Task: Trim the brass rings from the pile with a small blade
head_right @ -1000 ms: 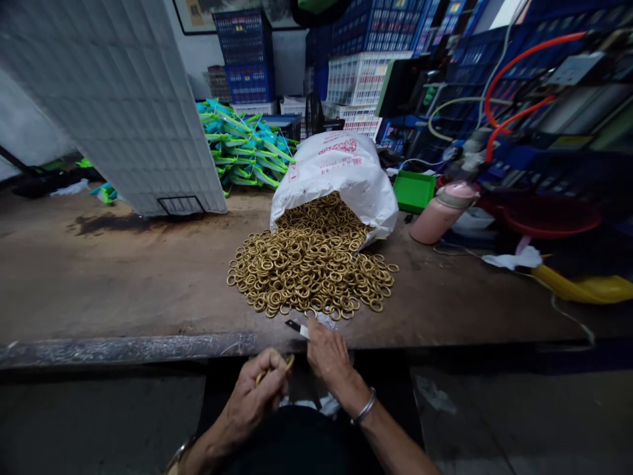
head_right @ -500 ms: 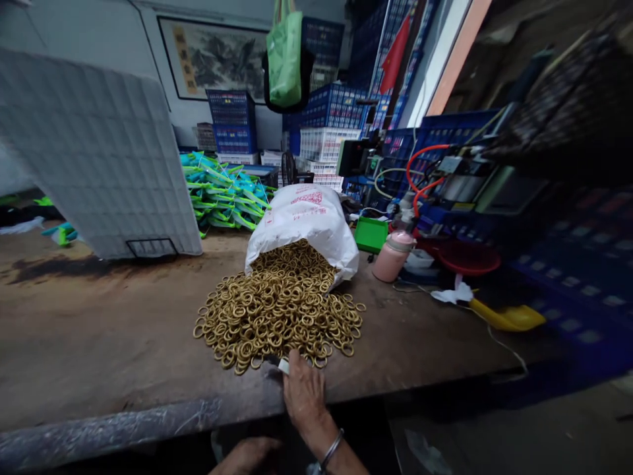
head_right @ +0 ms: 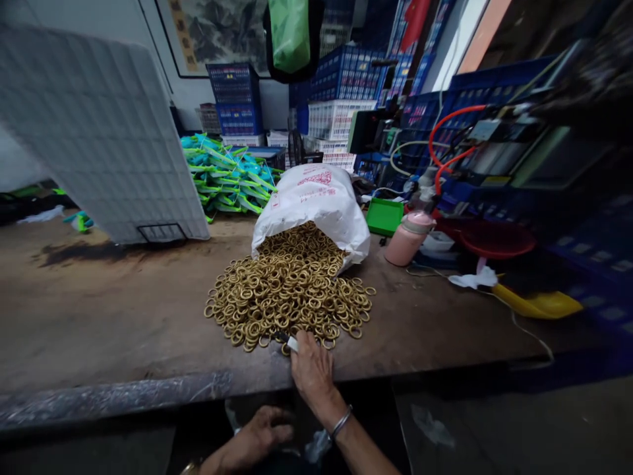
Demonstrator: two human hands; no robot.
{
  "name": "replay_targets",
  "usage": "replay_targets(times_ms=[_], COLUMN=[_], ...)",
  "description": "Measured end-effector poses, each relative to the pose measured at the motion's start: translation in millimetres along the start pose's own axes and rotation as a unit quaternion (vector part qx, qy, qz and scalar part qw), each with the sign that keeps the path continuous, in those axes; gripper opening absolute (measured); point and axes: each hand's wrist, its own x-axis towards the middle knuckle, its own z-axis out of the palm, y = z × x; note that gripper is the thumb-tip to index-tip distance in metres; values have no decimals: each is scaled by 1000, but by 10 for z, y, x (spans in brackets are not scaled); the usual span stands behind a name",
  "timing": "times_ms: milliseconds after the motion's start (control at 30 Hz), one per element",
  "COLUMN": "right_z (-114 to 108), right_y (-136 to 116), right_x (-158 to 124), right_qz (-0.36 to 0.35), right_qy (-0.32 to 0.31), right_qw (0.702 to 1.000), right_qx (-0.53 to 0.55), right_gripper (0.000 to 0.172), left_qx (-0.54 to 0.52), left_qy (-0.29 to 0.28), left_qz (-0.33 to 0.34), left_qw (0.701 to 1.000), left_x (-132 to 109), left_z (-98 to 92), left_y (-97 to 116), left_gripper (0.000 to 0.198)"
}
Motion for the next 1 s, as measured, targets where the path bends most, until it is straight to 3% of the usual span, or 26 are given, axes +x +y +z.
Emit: replay_targets(times_ms=[133,333,467,733,867,1000], right_z=[-36,-16,48,70,14,17], right_y=[-5,22,98,63,32,25], right_x=[18,51,-7,-103,-68,-58], right_qz=[-21,-39,-72,-89,-77,-78], right_qy=[-7,-11,7,-13,-72,-85], right_qw=[1000,999,991,934,904,901], right_qx=[2,17,115,345,415,418], right_gripper=[6,10,10,14,19,20], left_qx=[-12,-94,-102,-180,-114,-71], left_qy=[-41,122,203,181,189,176], left_qz=[37,29,61,59,75,104], left_qw=[998,988,972,965,972,976], left_x=[-170,-79,36,106,63,22], left_z=[24,22,1,-12,-24,-26], left_y=[200,421,461,514,516,518], left_gripper=[14,36,48,35,35,33])
